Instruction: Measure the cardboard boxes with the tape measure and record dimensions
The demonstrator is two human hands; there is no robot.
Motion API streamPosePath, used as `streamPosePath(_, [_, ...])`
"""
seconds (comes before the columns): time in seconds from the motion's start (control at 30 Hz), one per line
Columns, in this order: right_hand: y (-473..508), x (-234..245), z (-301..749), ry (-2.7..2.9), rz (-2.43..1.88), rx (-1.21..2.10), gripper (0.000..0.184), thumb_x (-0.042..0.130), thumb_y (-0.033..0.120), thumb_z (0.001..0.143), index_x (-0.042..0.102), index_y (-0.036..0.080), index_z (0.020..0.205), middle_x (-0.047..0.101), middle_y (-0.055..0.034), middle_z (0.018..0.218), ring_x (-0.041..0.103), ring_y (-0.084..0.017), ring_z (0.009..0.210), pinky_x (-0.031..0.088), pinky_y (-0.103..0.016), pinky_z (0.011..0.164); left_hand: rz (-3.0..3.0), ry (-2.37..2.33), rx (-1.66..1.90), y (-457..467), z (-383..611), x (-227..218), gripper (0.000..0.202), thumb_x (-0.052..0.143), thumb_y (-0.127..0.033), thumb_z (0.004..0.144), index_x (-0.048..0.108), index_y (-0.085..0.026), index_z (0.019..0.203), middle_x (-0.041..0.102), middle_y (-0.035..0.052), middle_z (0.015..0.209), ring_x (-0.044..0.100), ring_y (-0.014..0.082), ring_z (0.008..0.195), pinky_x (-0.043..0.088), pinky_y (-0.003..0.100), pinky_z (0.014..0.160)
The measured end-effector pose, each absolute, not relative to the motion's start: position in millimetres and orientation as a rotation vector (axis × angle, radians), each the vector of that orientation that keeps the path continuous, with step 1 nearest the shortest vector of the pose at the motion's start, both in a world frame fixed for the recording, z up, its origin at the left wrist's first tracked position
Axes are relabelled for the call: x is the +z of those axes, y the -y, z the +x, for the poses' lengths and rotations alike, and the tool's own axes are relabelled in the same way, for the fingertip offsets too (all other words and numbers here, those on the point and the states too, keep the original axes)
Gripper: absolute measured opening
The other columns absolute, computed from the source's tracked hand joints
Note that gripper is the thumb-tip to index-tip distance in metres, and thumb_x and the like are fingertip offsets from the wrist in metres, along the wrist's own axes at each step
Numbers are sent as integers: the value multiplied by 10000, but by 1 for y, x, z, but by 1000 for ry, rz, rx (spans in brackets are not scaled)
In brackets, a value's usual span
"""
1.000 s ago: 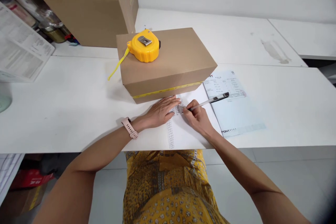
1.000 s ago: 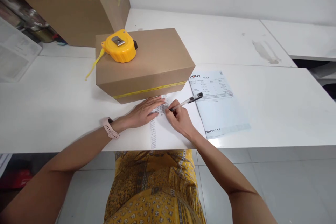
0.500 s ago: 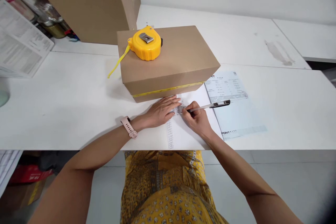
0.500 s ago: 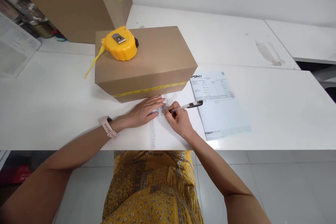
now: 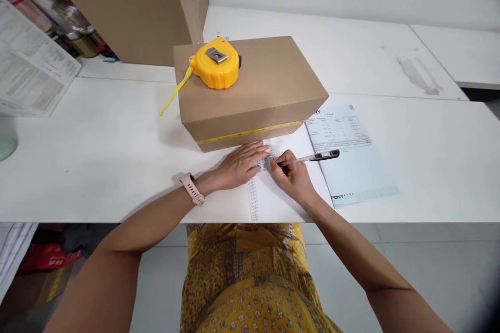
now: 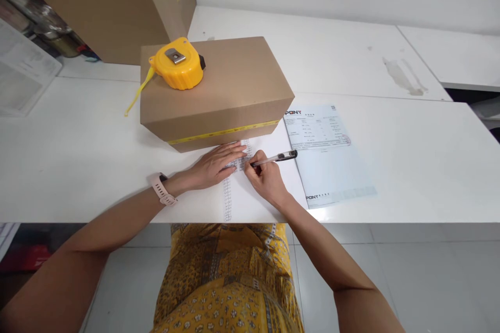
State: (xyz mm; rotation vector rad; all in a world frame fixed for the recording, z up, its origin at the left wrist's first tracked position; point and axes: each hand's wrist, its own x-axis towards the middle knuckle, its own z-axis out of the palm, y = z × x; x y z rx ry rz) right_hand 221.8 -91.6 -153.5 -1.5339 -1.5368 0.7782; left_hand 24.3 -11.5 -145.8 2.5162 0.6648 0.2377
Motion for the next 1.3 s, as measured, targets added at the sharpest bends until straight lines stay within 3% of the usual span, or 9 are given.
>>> streamPosePath(1.3, [91,-151,222,1493,-1548,774,233,593,339,895,421,262,758,420,83,530,388,-102,471,300,-265,496,2518,-666,243,12,25,-145,456,429,-198,1008,503,-166,1457,425,104,1643,292,207,1572,252,438,1298])
